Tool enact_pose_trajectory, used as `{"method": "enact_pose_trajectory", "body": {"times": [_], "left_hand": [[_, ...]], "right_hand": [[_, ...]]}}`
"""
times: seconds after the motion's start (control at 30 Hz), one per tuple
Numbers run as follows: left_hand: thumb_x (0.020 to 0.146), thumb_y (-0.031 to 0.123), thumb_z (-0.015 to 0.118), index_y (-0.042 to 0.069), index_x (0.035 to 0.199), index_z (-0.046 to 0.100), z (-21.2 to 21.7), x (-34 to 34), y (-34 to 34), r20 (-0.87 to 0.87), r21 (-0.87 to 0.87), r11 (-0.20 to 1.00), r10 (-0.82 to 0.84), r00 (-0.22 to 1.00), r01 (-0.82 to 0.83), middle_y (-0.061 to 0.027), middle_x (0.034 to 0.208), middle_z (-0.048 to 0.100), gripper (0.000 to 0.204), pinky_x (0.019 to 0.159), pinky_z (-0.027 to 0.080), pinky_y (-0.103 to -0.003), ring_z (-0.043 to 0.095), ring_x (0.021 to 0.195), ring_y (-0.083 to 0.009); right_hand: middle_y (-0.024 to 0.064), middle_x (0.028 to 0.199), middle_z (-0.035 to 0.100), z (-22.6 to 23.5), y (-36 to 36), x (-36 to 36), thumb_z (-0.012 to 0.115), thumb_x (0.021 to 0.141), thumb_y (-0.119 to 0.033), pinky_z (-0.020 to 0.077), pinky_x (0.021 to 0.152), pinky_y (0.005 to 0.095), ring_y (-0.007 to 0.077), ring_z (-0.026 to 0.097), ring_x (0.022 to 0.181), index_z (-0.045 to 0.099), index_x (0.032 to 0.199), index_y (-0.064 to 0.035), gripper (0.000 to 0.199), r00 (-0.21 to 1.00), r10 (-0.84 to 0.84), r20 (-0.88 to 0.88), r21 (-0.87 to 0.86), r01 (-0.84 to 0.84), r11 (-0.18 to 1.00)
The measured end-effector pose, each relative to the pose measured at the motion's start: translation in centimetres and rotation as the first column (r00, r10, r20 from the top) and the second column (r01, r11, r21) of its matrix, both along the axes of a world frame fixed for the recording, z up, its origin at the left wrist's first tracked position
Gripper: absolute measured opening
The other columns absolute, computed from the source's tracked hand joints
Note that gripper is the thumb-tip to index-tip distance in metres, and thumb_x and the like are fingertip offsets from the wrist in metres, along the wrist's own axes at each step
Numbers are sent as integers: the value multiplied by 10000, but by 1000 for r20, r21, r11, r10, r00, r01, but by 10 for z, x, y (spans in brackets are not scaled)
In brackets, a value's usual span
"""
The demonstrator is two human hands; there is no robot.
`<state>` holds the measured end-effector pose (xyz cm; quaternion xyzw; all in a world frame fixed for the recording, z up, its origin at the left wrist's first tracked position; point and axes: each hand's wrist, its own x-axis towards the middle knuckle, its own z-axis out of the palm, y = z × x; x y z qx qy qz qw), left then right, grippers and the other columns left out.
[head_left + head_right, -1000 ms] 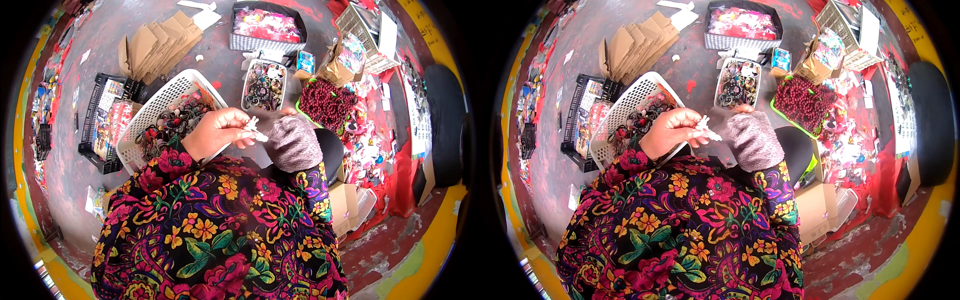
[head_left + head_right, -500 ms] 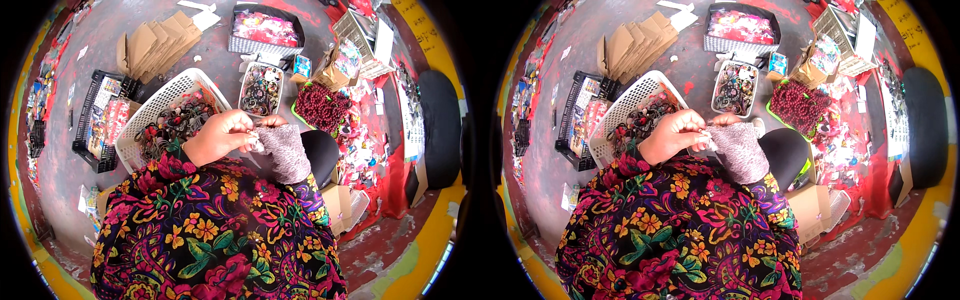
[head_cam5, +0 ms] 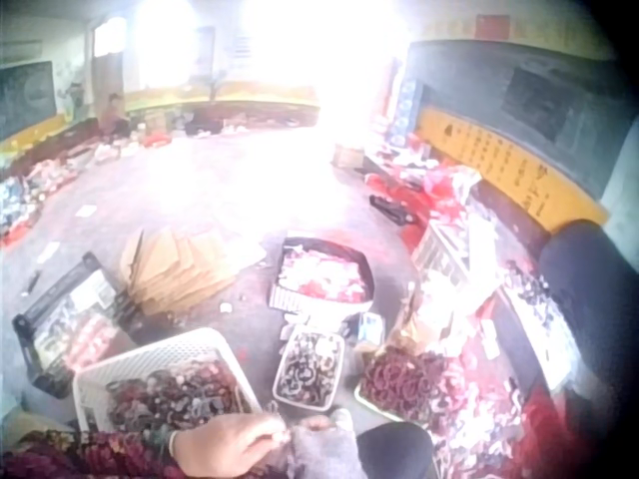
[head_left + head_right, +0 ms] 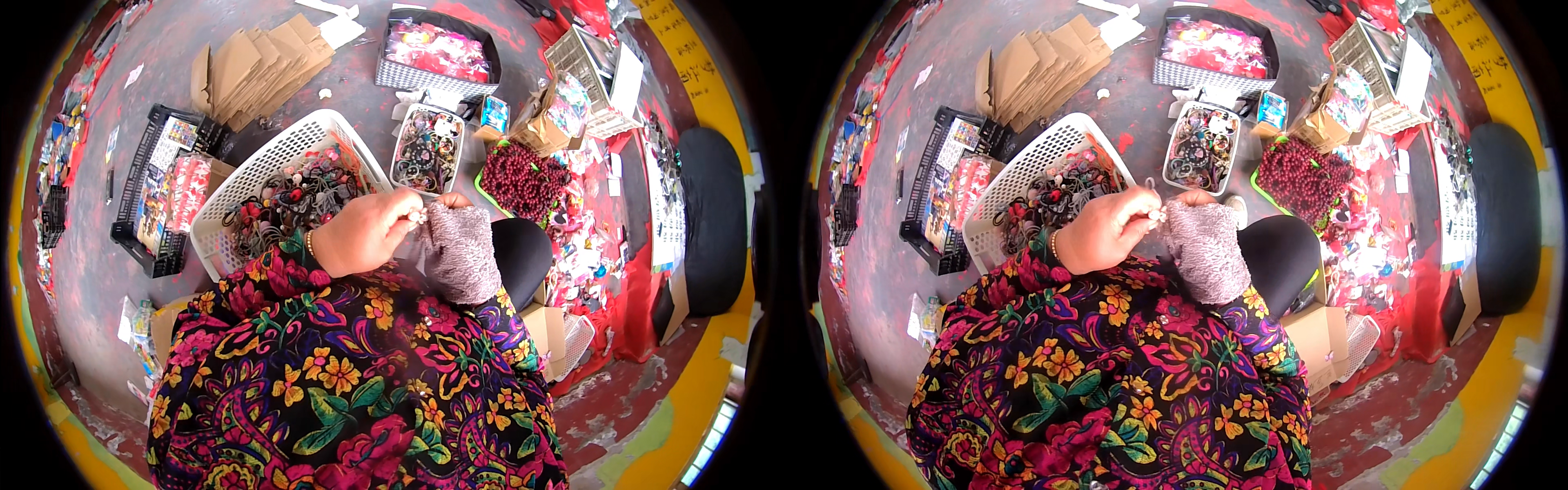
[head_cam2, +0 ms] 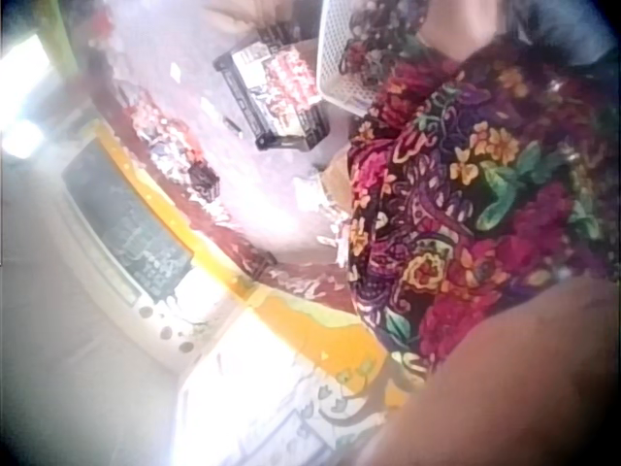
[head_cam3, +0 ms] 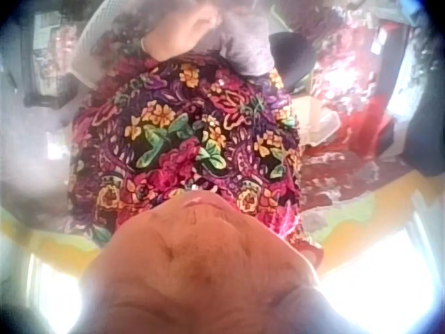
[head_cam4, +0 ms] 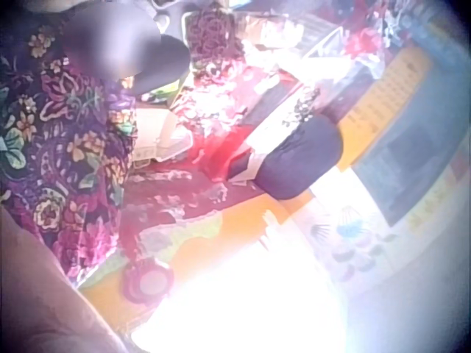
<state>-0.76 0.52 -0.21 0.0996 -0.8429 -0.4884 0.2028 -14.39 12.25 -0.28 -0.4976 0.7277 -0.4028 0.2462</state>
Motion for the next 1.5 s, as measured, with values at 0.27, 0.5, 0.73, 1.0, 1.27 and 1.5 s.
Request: {"method": "enact_pose_trajectory", "body": {"times": [0.27,0.5,0.73,1.0,1.27,1.5], "left_hand": [[858,-2,591,-3,1036,537,-11,-6,-4,-20,648,761,23,1000,-5,-30,950,591,185,778,458,-217,560,882,-63],[876,3,555,-5,1019,542,-4,-7,-3,-28,677,735,75,997,-36,-30,994,598,144,698,446,-201,540,803,-54],[908,60,524,13,1012,532,7,-2,-12,-39,807,589,128,991,-44,-40,982,603,115,561,398,-175,476,637,-35],[905,81,540,-15,1098,538,7,9,-11,102,755,656,-105,989,-8,-11,834,575,216,515,387,-189,466,578,-43],[883,51,541,-6,1033,539,16,2,-6,166,660,748,-235,958,69,-16,792,592,160,514,414,-191,532,597,-50],[906,133,546,-4,991,557,16,1,-12,165,798,603,-189,968,-18,-1,745,565,161,520,392,-174,506,614,-29]], "right_hand": [[62,860,549,16,-5,7,646,776,-95,421,622,314,170,557,736,572,938,-50,184,949,-8,-315,-92,-22,996],[-44,801,523,7,-6,7,638,797,-176,369,715,333,122,526,764,551,906,-150,141,813,1,-583,-64,-47,997],[88,736,510,12,-6,-12,554,683,-112,450,620,385,256,538,702,563,788,-66,114,567,125,-814,33,-170,985],[88,832,572,38,0,-35,524,805,-29,470,649,328,210,579,809,595,973,-69,187,503,110,-857,54,-124,991],[32,825,637,17,3,-20,639,754,-54,475,647,256,149,610,714,630,931,-82,180,944,192,267,-84,-176,981],[-4,805,652,13,11,-17,648,646,-16,473,651,283,188,620,746,683,888,-157,282,969,247,5,-107,-245,964]]}}
